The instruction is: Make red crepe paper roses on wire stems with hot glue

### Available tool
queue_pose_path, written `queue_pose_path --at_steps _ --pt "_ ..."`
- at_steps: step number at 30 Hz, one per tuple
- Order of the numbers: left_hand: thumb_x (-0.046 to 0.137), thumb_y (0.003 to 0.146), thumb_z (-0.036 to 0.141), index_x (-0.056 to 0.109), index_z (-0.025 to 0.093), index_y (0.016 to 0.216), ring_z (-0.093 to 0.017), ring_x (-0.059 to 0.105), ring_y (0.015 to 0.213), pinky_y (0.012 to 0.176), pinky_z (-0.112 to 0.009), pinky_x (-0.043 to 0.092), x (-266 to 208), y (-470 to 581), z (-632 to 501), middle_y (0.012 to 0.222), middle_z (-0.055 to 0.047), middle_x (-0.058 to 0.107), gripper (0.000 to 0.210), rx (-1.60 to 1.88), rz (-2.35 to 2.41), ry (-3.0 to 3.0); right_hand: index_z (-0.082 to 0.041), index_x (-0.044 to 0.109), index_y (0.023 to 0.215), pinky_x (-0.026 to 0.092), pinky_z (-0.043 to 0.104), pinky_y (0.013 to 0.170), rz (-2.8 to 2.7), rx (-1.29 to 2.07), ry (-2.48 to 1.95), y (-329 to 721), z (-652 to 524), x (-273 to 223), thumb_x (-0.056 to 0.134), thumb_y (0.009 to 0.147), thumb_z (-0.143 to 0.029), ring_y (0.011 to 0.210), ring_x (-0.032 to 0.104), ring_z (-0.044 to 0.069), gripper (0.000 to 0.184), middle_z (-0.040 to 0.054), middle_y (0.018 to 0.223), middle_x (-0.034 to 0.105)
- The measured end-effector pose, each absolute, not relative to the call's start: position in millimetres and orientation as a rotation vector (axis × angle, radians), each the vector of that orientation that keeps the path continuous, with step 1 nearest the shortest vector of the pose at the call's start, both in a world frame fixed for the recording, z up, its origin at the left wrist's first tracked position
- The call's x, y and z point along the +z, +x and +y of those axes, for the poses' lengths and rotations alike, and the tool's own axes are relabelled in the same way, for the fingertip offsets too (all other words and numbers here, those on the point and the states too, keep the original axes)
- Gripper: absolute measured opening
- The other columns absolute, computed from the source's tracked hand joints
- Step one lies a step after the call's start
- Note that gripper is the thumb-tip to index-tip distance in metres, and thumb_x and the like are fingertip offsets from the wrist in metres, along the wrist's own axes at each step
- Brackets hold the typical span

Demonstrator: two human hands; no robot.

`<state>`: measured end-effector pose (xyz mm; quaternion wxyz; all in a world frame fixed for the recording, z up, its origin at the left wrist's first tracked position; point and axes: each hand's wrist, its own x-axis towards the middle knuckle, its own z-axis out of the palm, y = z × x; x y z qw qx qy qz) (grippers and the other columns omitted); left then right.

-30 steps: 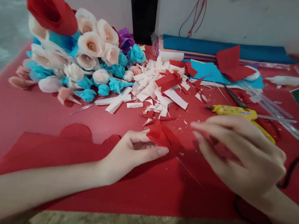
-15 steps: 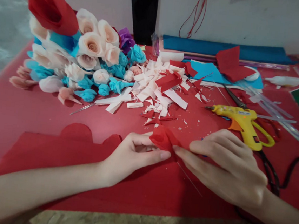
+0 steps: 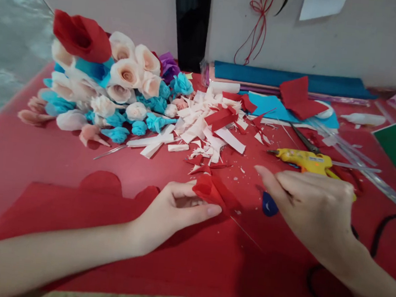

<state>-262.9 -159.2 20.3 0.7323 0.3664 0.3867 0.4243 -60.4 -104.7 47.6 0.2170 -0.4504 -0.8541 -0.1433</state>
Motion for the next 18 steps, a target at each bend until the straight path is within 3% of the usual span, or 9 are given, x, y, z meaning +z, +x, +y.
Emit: queue_pose_path --at_steps 3,5,7,10,14,18 --pt "0.063 0.075 0.017 0.069 0.024 0.084 -0.007 0.064 0.082 0.079 -0.012 0.049 22 -263 -159 0.09 0.004 0.071 0.013 0.978 0.862 0.803 -0.016 0.06 0.082 0.037 0.02 0.049 -2.334 0.012 -1.27 -64 -111 52 0.053 0.081 -0.018 0.054 0.054 0.008 0.008 -0.0014 0.066 0.06" --pt "0.063 0.075 0.017 0.069 0.025 0.085 -0.008 0.063 0.082 0.078 -0.014 0.05 24 -263 -159 0.091 0.004 0.07 0.014 0.995 0.852 0.785 -0.02 0.056 0.099 0.043 0.016 0.065 -2.324 0.382 -1.219 -68 -116 56 0.05 0.081 -0.012 0.075 0.058 0.008 0.021 -0.0011 0.089 0.063" --pt "0.063 0.074 0.016 0.069 0.024 0.084 -0.008 0.063 0.081 0.077 -0.014 0.05 26 -262 -159 0.089 0.003 0.07 0.014 1.005 0.853 0.772 -0.023 0.055 0.099 0.044 0.015 0.071 -2.314 0.704 -1.142 -72 -121 60 0.047 0.083 -0.013 0.081 0.058 0.007 0.021 -0.0029 0.093 0.062" --pt "0.066 0.072 0.016 0.069 0.022 0.08 -0.009 0.062 0.077 0.075 -0.015 0.05 27 -262 -160 0.081 0.002 0.069 0.011 1.025 0.9 0.782 -0.022 0.058 0.093 0.043 0.013 0.056 -2.265 0.988 -1.123 -78 -128 63 0.053 0.08 -0.018 0.062 0.056 0.005 0.014 -0.0037 0.084 0.063" --pt "0.066 0.071 0.015 0.067 0.019 0.078 -0.009 0.061 0.075 0.074 -0.017 0.05 26 -261 -160 0.079 0.0 0.068 0.008 1.023 0.923 0.795 -0.018 0.059 0.082 0.04 0.015 0.049 -2.229 1.112 -1.125 -82 -133 60 0.056 0.078 -0.018 0.053 0.05 0.005 0.006 -0.0025 0.071 0.061" --pt "0.067 0.07 0.015 0.066 0.018 0.079 -0.011 0.062 0.077 0.075 -0.019 0.05 27 -260 -160 0.082 -0.001 0.069 0.01 1.007 0.877 0.798 -0.017 0.058 0.076 0.04 0.016 0.052 -2.225 1.194 -1.111 -83 -132 56 0.049 0.084 -0.019 0.056 0.051 0.007 0.013 -0.0021 0.065 0.058"
